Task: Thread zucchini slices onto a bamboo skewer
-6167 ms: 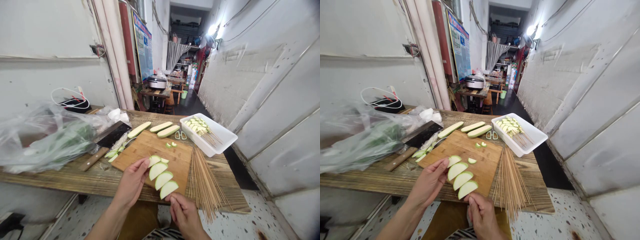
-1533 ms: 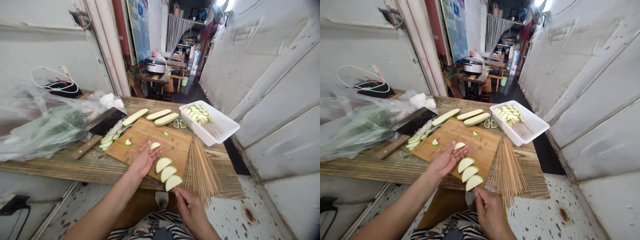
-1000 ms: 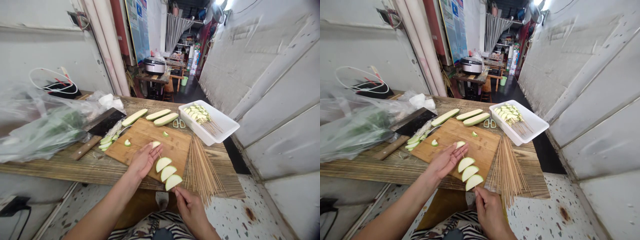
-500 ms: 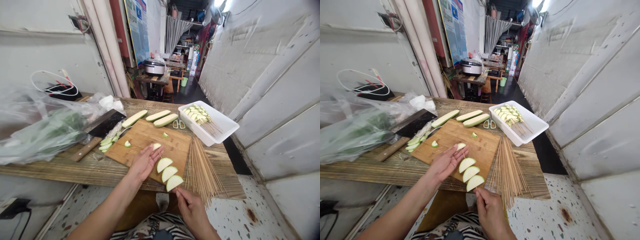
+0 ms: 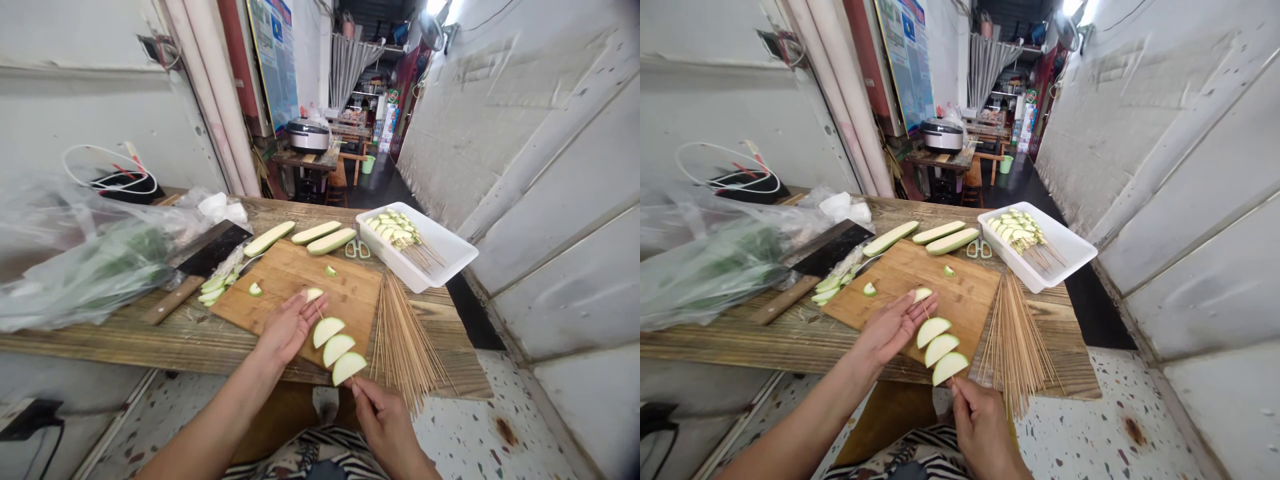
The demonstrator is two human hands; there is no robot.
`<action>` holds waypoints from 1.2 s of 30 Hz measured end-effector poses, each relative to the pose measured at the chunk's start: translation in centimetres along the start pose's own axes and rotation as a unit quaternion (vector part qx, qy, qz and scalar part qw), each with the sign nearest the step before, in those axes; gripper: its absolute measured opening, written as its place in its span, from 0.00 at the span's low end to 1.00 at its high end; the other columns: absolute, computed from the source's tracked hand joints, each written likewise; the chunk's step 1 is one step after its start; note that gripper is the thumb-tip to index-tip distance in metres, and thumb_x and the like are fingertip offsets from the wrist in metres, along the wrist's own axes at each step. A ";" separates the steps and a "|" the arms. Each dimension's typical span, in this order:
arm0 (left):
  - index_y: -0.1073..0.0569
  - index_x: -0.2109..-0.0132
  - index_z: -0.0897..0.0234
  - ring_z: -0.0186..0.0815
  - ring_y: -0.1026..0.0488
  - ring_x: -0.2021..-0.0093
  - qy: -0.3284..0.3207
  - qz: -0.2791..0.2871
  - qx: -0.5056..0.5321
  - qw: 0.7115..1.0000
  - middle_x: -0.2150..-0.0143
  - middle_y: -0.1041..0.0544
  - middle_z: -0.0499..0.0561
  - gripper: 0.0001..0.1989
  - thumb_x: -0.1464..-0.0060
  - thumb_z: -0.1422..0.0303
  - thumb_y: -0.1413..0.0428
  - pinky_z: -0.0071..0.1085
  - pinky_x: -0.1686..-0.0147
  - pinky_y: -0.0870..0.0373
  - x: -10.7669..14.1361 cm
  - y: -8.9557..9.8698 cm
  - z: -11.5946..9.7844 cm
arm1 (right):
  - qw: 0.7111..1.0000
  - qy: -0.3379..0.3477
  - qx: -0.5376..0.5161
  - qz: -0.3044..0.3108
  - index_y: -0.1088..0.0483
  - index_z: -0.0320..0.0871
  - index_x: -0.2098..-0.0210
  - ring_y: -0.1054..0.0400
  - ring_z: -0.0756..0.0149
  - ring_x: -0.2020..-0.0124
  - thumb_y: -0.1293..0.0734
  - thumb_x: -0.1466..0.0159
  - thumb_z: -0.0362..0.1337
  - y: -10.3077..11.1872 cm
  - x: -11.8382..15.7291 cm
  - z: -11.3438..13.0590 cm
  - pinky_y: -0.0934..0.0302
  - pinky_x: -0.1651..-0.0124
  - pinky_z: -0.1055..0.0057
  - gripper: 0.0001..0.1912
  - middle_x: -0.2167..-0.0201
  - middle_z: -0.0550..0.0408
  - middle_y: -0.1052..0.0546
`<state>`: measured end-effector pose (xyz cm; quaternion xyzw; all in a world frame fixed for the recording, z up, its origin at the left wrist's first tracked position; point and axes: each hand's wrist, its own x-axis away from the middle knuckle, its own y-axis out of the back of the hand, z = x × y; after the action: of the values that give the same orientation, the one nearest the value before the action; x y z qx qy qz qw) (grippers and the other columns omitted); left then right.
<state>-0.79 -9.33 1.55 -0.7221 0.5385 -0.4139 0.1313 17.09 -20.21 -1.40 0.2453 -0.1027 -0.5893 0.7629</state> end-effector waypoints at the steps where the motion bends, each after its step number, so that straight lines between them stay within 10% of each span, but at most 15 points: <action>1: 0.31 0.66 0.71 0.41 0.24 0.56 0.001 0.000 0.000 1.000 0.63 0.22 0.59 0.07 0.43 0.79 0.52 0.37 0.53 0.27 0.0 0.0 0.0 | 1.000 -0.001 0.001 0.002 0.29 0.40 0.68 0.35 0.70 0.76 0.44 0.33 0.36 0.0 0.0 0.1 0.43 0.71 0.78 0.15 0.76 0.56 0.28; 36: 0.29 0.66 0.71 0.37 0.22 0.65 -0.029 0.013 -0.081 0.996 0.68 0.22 0.57 0.03 0.46 0.76 0.47 0.33 0.62 0.25 0.3 -0.2 -0.2 | 1.000 0.011 0.016 -0.007 0.28 0.40 0.70 0.36 0.70 0.78 0.44 0.32 0.38 0.7 -0.1 1.3 0.42 0.73 0.78 0.17 0.79 0.56 0.29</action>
<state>-0.76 -9.46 1.97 -0.7349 0.5758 -0.3460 0.0934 17.06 -20.32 0.09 0.2650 -0.1019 -0.5904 0.7555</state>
